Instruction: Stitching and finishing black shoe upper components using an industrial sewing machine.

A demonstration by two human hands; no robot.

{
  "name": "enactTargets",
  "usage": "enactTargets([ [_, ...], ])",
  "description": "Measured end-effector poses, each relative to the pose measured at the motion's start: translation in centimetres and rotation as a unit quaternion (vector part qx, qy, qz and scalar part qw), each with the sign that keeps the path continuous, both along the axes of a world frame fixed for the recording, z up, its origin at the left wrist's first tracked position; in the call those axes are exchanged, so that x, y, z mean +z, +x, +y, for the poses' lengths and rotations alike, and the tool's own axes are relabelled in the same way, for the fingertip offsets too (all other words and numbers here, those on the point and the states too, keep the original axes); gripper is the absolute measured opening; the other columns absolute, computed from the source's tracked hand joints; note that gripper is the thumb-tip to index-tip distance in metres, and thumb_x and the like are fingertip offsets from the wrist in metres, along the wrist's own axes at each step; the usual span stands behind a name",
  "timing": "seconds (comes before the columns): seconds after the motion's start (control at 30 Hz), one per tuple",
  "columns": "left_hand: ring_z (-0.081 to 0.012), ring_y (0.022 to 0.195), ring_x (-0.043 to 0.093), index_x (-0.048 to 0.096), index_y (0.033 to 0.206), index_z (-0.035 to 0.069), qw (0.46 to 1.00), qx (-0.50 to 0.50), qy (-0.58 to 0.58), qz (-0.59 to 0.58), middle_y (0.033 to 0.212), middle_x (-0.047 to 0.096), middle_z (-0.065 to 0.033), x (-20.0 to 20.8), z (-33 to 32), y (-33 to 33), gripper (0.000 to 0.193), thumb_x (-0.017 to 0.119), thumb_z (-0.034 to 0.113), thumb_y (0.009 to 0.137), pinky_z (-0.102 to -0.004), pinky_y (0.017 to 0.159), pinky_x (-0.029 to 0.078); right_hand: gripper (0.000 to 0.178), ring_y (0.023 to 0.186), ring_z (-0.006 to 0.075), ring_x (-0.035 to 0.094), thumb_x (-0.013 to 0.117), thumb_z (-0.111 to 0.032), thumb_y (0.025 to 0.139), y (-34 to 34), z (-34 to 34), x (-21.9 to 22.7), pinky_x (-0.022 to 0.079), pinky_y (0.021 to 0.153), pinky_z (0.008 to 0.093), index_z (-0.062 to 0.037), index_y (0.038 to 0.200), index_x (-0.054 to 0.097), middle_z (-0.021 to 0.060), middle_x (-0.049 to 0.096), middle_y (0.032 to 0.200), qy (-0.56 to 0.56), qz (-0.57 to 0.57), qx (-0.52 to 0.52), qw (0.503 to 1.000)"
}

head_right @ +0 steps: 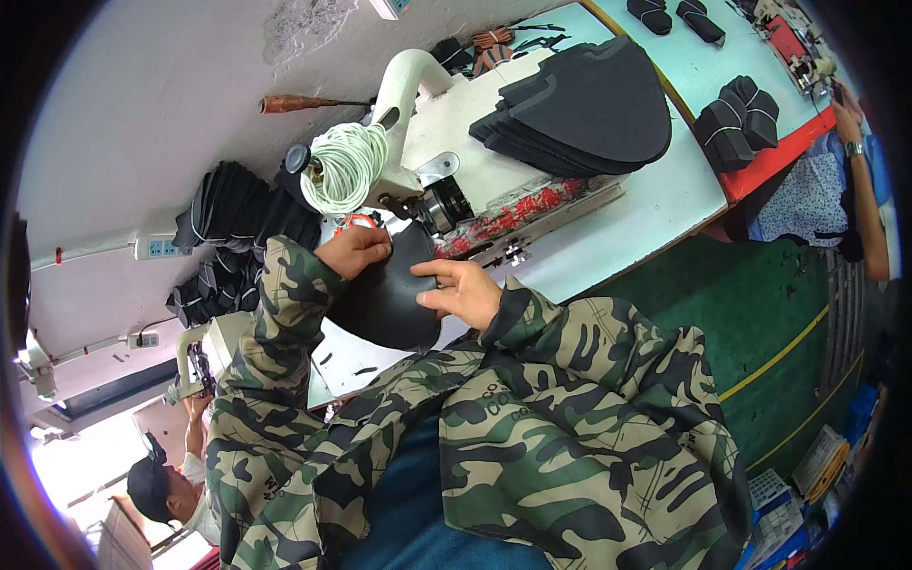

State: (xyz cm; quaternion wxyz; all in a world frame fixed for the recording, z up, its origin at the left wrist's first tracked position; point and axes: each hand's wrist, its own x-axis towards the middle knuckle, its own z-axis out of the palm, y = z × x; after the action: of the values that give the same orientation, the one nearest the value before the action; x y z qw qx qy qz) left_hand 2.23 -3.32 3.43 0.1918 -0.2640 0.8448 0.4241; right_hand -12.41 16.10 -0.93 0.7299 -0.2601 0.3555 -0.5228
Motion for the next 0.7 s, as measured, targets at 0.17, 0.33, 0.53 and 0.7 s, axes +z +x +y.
enactTargets([
  [0.17, -0.0297, 0.077, 0.061, 0.063, 0.095, -0.001, 1.0, 0.011, -0.018, 0.001, 0.082, 0.063, -0.0175, -1.1, -1.0, -0.1, 0.025, 0.053, 0.02, 0.086, -0.0386, 0.071, 0.045, 0.05, 0.091, 0.0155, 0.059, 0.059, -0.01, 0.086, 0.9, -1.0, 0.3, 0.051, 0.079, 0.0295, 0.0041, 0.13, 0.04, 0.0118, 0.058, 0.109, 0.026, -0.027, 0.028, 0.999],
  [0.33, -0.0268, 0.071, 0.062, 0.065, 0.087, -0.003, 0.985, 0.049, -0.15, 0.071, 0.076, 0.063, -0.019, -0.7, 0.5, -1.8, 0.024, 0.059, 0.02, 0.083, -0.0356, 0.064, 0.045, 0.052, 0.09, 0.0143, 0.059, 0.062, -0.012, 0.084, 0.2, -1.1, -0.1, 0.052, 0.076, 0.0279, 0.0031, 0.129, 0.042, 0.0102, 0.058, 0.104, 0.029, -0.061, 0.003, 0.998],
  [0.53, -0.0359, 0.07, 0.059, 0.066, 0.076, -0.002, 0.944, 0.15, -0.274, 0.106, 0.076, 0.061, -0.0224, -1.8, 5.2, -4.0, 0.027, 0.063, 0.025, 0.077, -0.0418, 0.061, 0.044, 0.034, 0.079, 0.0099, 0.06, 0.065, -0.016, 0.082, -8.2, -0.9, 0.6, 0.05, 0.072, 0.0263, 0.0002, 0.111, 0.06, 0.0068, 0.066, 0.091, -0.07, 0.198, 0.021, 0.977],
  [0.7, -0.0368, 0.075, 0.06, 0.065, 0.085, -0.003, 0.947, 0.113, -0.275, 0.122, 0.076, 0.061, -0.0203, -1.1, 5.9, -2.6, 0.025, 0.056, 0.021, 0.083, -0.0426, 0.065, 0.045, 0.032, 0.084, 0.0288, 0.064, 0.064, -0.02, 0.072, -10.3, -4.0, 2.5, 0.049, 0.08, 0.0335, -0.0032, 0.099, 0.066, 0.0159, 0.067, 0.092, -0.227, 0.486, 0.08, 0.84],
])
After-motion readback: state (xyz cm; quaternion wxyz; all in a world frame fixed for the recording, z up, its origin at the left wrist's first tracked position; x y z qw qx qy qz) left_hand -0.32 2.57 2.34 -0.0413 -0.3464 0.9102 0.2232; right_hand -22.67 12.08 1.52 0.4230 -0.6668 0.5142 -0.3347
